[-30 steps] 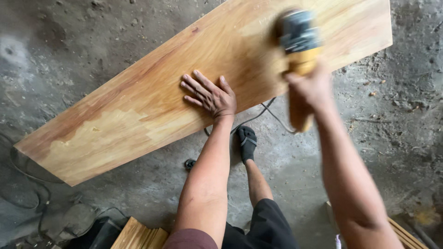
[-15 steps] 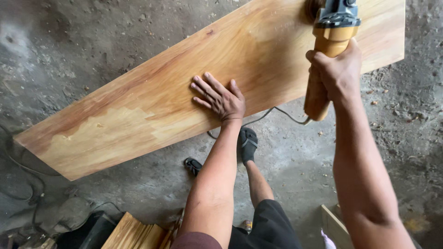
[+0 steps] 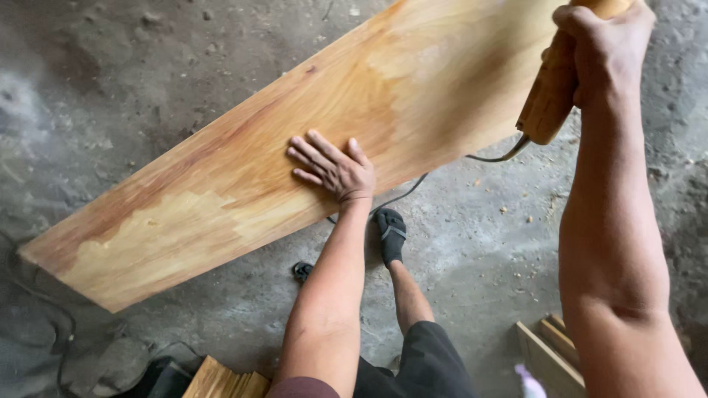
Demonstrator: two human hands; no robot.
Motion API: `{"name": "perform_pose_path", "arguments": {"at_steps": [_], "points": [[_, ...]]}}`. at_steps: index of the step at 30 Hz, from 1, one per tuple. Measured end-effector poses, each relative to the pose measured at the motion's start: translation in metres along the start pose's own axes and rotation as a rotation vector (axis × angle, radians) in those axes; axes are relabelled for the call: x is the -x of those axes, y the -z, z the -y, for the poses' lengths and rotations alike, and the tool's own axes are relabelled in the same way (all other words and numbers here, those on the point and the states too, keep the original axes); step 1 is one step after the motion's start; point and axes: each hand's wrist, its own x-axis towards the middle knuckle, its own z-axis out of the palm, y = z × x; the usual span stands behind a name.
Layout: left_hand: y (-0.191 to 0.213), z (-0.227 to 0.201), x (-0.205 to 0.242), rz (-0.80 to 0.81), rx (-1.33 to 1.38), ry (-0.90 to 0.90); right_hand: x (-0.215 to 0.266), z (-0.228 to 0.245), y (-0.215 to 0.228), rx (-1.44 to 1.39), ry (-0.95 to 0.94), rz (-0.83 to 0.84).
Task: The person uses an orbital sander to smooth the surface of a large wooden plank. They move the sander across the plank in long strokes, occasionally pausing to reposition their hands or the tool.
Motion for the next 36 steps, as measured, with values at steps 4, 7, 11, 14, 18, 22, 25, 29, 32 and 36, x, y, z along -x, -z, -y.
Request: {"name": "perform_pose_path", "arguments": {"at_steps": [4, 7, 11, 14, 18, 22, 25, 29, 32, 36], "points": [[0.003, -0.005, -0.003, -0.006, -0.016, -0.013, 0.051, -0.027, 0.005, -0.067, 0.031, -0.016], [0.003, 0.001, -0.001, 0.013, -0.052, -0.014, 0.115, -0.057, -0.036, 0.112, -0.042, 0.083], [-0.002, 0.0, -0.002, -0.014, -0.078, -0.028, 0.166, -0.065, -0.068, 0.246, -0.047, 0.111], [-0.004, 0.004, -0.001, -0.021, -0.093, -0.038, 0.162, -0.061, -0.039, 0.104, 0.045, 0.08], [-0.009, 0.008, -0.001, -0.02, -0.106, -0.039, 0.14, -0.063, 0.027, -0.136, -0.131, -0.06], [-0.013, 0.01, 0.0, -0.025, -0.127, -0.031, 0.16, -0.069, 0.033, -0.149, -0.115, -0.114], [-0.014, 0.011, -0.002, -0.04, -0.121, -0.033, 0.188, -0.079, -0.005, 0.137, -0.083, -0.054], [-0.016, 0.012, -0.001, -0.02, -0.112, -0.025, 0.21, -0.098, -0.017, 0.239, -0.193, 0.034], [-0.02, 0.014, -0.004, -0.013, -0.131, -0.015, 0.186, -0.104, 0.018, 0.277, -0.103, -0.072], [-0.02, 0.02, 0.0, 0.01, -0.138, -0.004, 0.156, -0.095, 0.074, -0.048, -0.053, -0.067]]}}
